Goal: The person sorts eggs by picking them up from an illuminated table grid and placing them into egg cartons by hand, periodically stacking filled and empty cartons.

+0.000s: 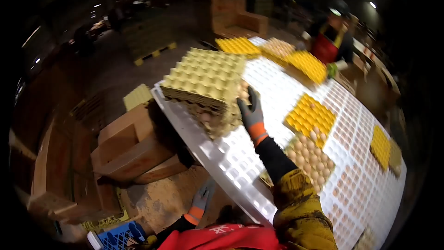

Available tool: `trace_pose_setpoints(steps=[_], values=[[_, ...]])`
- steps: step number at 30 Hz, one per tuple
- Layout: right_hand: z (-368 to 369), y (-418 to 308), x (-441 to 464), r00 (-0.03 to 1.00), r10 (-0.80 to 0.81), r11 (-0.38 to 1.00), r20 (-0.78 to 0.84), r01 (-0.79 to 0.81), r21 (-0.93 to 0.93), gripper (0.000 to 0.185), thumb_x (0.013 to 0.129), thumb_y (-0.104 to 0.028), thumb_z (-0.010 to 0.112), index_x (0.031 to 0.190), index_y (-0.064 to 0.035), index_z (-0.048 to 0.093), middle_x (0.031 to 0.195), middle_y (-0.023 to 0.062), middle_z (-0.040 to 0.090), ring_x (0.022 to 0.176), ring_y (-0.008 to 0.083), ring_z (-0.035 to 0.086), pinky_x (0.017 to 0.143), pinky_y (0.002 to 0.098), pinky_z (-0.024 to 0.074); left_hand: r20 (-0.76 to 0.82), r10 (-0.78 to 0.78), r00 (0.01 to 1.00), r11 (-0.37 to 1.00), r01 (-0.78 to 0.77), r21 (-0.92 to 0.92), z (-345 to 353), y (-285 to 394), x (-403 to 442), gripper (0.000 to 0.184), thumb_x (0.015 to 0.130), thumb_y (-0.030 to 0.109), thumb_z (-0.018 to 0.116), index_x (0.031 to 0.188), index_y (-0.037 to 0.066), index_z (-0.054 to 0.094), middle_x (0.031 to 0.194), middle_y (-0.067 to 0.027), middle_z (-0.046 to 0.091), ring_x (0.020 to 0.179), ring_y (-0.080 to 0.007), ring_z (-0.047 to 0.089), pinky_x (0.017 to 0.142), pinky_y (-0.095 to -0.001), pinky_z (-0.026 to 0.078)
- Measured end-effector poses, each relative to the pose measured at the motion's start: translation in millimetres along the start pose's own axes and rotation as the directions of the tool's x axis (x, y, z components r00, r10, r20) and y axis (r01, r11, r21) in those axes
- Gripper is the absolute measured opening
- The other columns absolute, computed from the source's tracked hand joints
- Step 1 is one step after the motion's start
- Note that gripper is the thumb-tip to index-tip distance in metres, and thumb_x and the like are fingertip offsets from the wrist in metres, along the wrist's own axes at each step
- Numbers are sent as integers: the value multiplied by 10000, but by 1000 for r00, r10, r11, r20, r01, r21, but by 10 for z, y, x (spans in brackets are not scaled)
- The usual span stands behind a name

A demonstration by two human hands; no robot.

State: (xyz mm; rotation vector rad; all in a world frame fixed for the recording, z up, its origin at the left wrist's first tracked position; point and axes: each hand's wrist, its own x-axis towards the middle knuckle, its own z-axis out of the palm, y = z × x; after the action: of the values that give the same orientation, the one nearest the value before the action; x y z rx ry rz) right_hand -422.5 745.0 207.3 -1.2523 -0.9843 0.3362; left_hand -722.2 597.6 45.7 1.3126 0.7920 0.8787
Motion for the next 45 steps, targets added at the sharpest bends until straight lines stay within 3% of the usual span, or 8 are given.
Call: trace_pose_setpoints(steps=[5, 13, 18, 19, 23, 27, 36, 45], values=[[-1504, -549, -2164, 906, 295, 953, 302, -257, -161, 459, 951, -206, 649, 1393, -139, 543, 1164, 106, 637, 1031, 193, 619, 923, 357, 508, 358, -201, 912, 980, 187, 74, 1121, 443, 55, 385, 991, 104, 551, 1355, -21, 527, 1237, -96, 618, 1093, -173, 593, 957, -295, 473], [-5191, -1575, -5246, 651, 191, 764, -735, -569, -305, 388, 963, -106, 610, 1349, -75, 589, 1199, 53, 669, 1018, 116, 618, 911, 294, 501, 888, -257, 381, 965, 154, 214, 3732, 333, -1222, 411, 1006, 180, 560, 1365, -18, 533, 1198, -138, 662, 1013, -193, 647, 902, -330, 509], [-7842, -1996, -7133, 245, -185, 593, -952, -745, -306, 366, 947, -127, 617, 1295, -22, 582, 1220, 114, 642, 1082, 215, 614, 927, 330, 490, 948, -303, 96, 953, 45, 299, 5561, -297, -2726, 437, 1011, 196, 564, 1387, -19, 511, 1206, -116, 659, 1006, -149, 644, 888, -285, 504], [-8255, -2071, -7449, 332, -254, 215, -908, -896, -388, 428, 938, -185, 640, 1326, -25, 553, 1227, 162, 633, 1096, 284, 612, 951, 376, 481, 925, -369, 91, 927, 98, 361, 5895, -394, -3049, 468, 1008, 222, 571, 1399, -24, 492, 1207, -115, 655, 998, -148, 643, 879, -279, 506], [-9333, -1766, -8186, 268, 54, 399, -962, -889, -225, 447, 960, -286, 618, 1291, 11, 580, 1209, 145, 641, 1087, 249, 582, 947, 367, 462, 852, -521, 43, 837, 218, 501, 6999, -748, -3884, 545, 964, 301, 626, 1388, -6, 475, 1152, -121, 654, 947, -177, 634, 811, -291, 517], [-9655, -1398, -8432, 261, 349, 738, -900, -669, 92, 462, 987, -366, 584, 1241, 19, 616, 1122, 73, 678, 975, 168, 592, 864, 337, 483, 879, -438, 188, 894, 192, 405, 7294, -1110, -4268, 655, 855, 312, 728, 1372, -9, 486, 1188, -157, 646, 1019, -224, 622, 861, -340, 521], [-9143, -2161, -7845, 349, 456, 723, -819, -682, 112, 483, 989, -342, 589, 1324, 6, 562, 1250, 81, 613, 1134, 197, 558, 986, 378, 447, 901, -356, 250, 923, 245, 297, 7007, -625, -3963, 852, 809, 291, 798, 1479, -12, 367, 1401, -192, 529, 1252, -240, 534, 1036, -356, 445], [-7537, -1381, -6341, 473, 400, 824, -785, -560, 83, 349, 983, -297, 606, 1187, -14, 610, 1092, 34, 634, 998, 164, 576, 875, 342, 454, 783, -378, 494, 917, 83, 390, 5694, -13, -2359, 688, 858, 244, 725, 1463, 59, 455, 1119, -96, 661, 834, -127, 620, 727, -288, 529]])
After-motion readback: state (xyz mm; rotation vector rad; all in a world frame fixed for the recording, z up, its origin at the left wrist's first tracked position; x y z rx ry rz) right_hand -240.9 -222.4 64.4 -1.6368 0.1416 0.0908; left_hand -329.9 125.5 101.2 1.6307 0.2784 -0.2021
